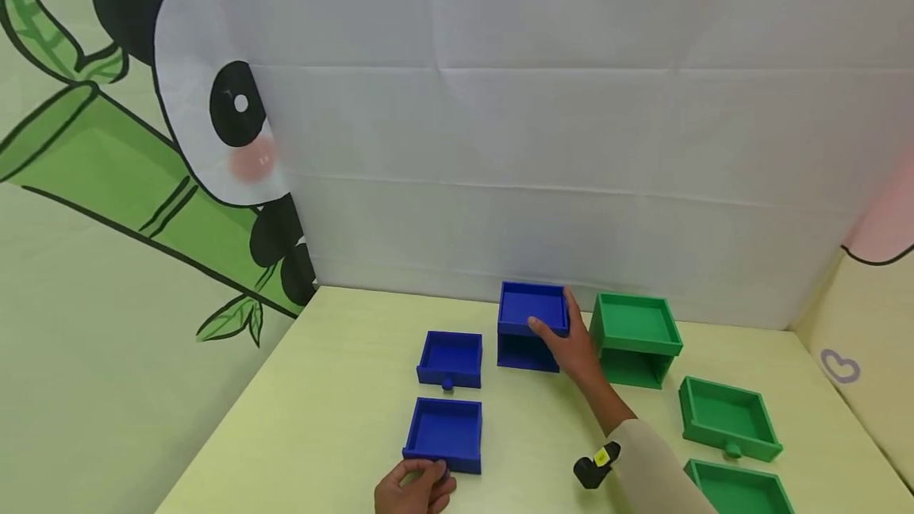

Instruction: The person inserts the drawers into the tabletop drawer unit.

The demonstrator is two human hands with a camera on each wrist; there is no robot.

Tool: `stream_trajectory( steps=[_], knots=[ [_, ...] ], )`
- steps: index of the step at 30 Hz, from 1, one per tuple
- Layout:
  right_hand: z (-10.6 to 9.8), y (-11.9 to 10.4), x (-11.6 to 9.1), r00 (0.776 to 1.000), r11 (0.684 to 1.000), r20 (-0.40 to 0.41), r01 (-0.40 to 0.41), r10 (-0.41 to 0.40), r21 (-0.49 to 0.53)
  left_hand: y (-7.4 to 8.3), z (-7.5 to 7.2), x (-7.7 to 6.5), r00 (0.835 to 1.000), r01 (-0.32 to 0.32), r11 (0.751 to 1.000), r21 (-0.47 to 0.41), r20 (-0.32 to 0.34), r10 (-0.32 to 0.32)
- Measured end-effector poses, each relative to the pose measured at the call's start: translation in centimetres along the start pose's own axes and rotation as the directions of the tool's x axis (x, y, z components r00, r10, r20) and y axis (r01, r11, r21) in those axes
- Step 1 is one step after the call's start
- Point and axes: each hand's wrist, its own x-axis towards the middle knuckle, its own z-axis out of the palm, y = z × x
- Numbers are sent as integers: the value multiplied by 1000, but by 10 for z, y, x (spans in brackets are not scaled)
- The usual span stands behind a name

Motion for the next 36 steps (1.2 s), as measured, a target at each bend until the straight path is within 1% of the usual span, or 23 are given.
stream_trajectory(
  steps=[6, 11, 15, 18, 22, 28, 36],
  knots=[
    [-2, 2, 2, 1000, 1000, -10, 25, -25, 7, -1, 7, 5, 1000, -28, 999, -18, -10, 28],
    [2, 4, 2, 1000, 1000, -20, 15, -15, 9, -2, 5, 7, 1000, -24, 1000, -20, 4, 24],
    [5, 3, 2, 999, 1000, -36, 2, -3, -17, -2, 5, 7, 1000, -17, 1000, -14, 13, 17],
    [7, 5, 2, 999, 1000, -52, 7, -8, -30, -1, 5, 7, 1000, -11, 1000, -3, 13, 11],
    [10, 7, 2, 997, 999, -69, 25, -26, -21, -1, 4, 7, 1000, -10, 1000, 9, 15, 10],
    [11, 6, 3, 997, 999, -76, 32, -33, -19, 0, 2, 7, 1000, -12, 1000, 5, 28, 12],
    [11, 7, 2, 997, 1000, -72, 5, -6, -13, -2, 2, 7, 1000, -7, 1000, -5, 25, 7]
  ],
)
